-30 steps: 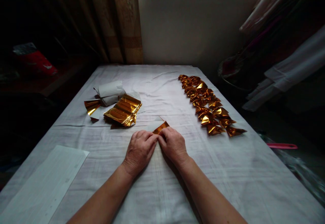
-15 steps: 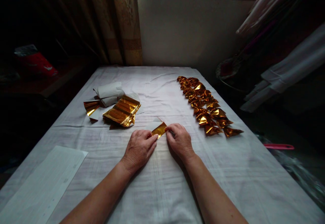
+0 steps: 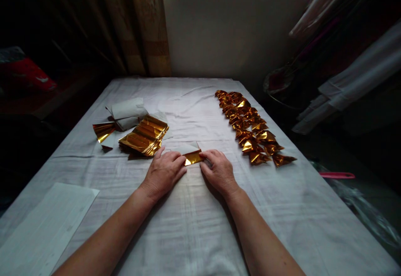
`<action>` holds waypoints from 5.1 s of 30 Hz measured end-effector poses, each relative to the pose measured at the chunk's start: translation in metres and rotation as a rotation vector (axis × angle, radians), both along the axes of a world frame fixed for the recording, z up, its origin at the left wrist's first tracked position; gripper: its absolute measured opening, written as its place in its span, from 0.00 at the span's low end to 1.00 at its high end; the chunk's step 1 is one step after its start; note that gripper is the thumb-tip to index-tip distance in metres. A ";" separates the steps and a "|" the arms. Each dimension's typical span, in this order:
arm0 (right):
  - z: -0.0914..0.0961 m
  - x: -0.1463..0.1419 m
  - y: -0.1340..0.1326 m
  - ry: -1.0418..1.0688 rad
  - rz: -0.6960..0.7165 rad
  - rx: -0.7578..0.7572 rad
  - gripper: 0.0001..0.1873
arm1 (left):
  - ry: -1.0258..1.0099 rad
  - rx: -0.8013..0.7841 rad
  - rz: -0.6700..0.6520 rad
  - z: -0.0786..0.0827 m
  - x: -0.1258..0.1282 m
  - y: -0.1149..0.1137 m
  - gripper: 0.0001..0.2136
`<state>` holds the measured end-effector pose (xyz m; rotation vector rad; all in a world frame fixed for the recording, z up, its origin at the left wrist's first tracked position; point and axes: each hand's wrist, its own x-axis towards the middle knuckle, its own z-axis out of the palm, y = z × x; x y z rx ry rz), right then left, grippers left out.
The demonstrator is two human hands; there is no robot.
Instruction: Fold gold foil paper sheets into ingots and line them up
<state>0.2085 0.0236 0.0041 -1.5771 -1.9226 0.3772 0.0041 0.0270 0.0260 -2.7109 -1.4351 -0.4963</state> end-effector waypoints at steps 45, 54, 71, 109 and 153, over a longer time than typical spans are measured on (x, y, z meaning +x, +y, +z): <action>0.002 -0.008 -0.007 0.044 0.183 0.012 0.02 | -0.222 -0.132 0.097 -0.013 -0.004 -0.015 0.10; 0.004 -0.014 -0.008 0.057 0.125 -0.031 0.03 | -0.197 -0.115 0.160 -0.006 0.008 -0.018 0.10; 0.001 -0.012 -0.009 0.063 0.076 -0.052 0.06 | -0.251 -0.142 0.204 -0.007 0.010 -0.020 0.09; 0.024 -0.030 -0.025 -0.350 0.116 -0.065 0.07 | -0.282 -0.161 0.032 -0.017 -0.010 -0.006 0.17; 0.022 -0.018 -0.019 -0.228 0.115 -0.157 0.06 | -0.285 -0.153 0.077 -0.013 -0.019 0.004 0.11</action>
